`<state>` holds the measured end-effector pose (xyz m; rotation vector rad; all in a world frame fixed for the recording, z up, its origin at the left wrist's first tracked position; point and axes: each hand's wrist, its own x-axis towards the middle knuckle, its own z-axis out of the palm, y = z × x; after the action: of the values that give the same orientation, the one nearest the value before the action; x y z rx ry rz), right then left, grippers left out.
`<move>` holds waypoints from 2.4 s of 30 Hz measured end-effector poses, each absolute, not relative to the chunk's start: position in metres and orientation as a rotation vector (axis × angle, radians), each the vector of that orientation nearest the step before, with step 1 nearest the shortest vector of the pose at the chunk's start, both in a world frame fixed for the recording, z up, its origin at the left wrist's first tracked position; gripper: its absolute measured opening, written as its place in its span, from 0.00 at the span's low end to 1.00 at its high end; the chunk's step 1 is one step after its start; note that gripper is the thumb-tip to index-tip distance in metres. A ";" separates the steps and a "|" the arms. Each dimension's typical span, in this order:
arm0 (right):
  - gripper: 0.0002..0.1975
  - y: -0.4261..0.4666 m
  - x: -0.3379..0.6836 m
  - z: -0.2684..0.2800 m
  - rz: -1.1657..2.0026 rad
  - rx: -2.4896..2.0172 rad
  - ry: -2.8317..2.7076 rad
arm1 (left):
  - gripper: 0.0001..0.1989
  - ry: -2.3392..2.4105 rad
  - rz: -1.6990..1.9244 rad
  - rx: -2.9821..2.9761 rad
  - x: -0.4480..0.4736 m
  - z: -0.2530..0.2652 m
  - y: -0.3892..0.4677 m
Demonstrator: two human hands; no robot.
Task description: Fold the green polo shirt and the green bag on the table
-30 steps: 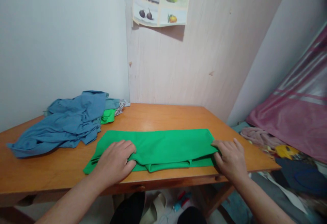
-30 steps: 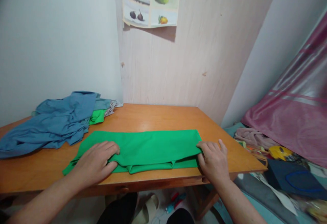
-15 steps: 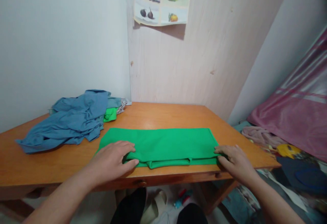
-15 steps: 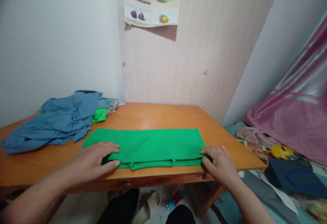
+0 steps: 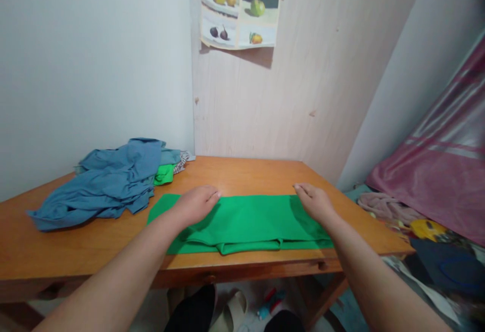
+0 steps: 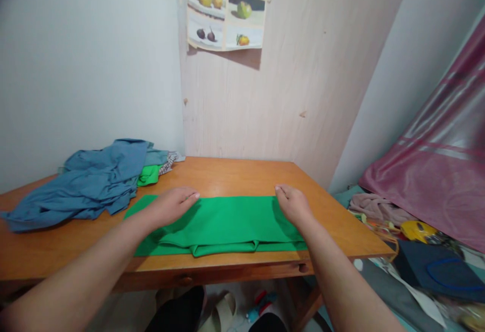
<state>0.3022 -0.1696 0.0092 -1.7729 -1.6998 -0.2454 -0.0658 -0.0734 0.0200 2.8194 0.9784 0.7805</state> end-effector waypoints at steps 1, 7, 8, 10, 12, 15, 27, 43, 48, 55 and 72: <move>0.23 -0.162 0.296 0.004 -0.234 -1.779 -1.747 | 0.19 0.955 0.727 2.829 -0.060 0.016 -0.070; 0.30 -0.154 0.290 -0.048 -0.249 -2.124 -1.926 | 0.34 1.066 0.235 2.815 -0.057 -0.007 -0.076; 0.33 -0.157 0.292 -0.054 -0.228 -2.174 -1.917 | 0.37 1.092 0.187 2.792 -0.060 -0.010 -0.078; 0.38 -0.162 0.297 -0.059 -0.155 -2.272 -1.875 | 0.40 1.117 0.136 2.761 -0.068 -0.013 -0.080; 0.41 -0.166 0.300 -0.058 -0.079 -2.359 -1.824 | 0.42 1.122 0.113 2.744 -0.074 -0.016 -0.078; 0.44 -0.166 0.301 -0.051 -0.018 -2.432 -1.788 | 0.43 1.109 0.142 2.720 -0.080 -0.018 -0.073; 0.41 -0.164 0.313 -0.060 -0.172 -2.437 -1.825 | 0.20 1.361 1.162 2.207 -0.151 0.003 -0.050; 0.42 -0.135 0.244 -0.069 0.033 -1.958 -2.187 | 0.17 1.674 1.038 1.909 -0.181 -0.021 -0.080; 0.42 -0.133 0.248 -0.072 0.024 -1.948 -2.197 | 0.17 1.539 1.184 1.828 -0.170 -0.014 -0.090; 0.40 -0.134 0.244 -0.067 0.016 -1.965 -2.189 | 0.09 1.664 1.228 1.733 -0.165 -0.009 -0.094; 0.33 -0.160 0.217 -0.025 0.148 -1.744 -2.088 | 0.10 1.476 0.983 2.757 -0.108 0.003 -0.145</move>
<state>0.2166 -0.1597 -0.0254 -1.7443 -2.0884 0.1480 -0.1084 -0.1453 0.0035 2.7566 1.4762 0.9833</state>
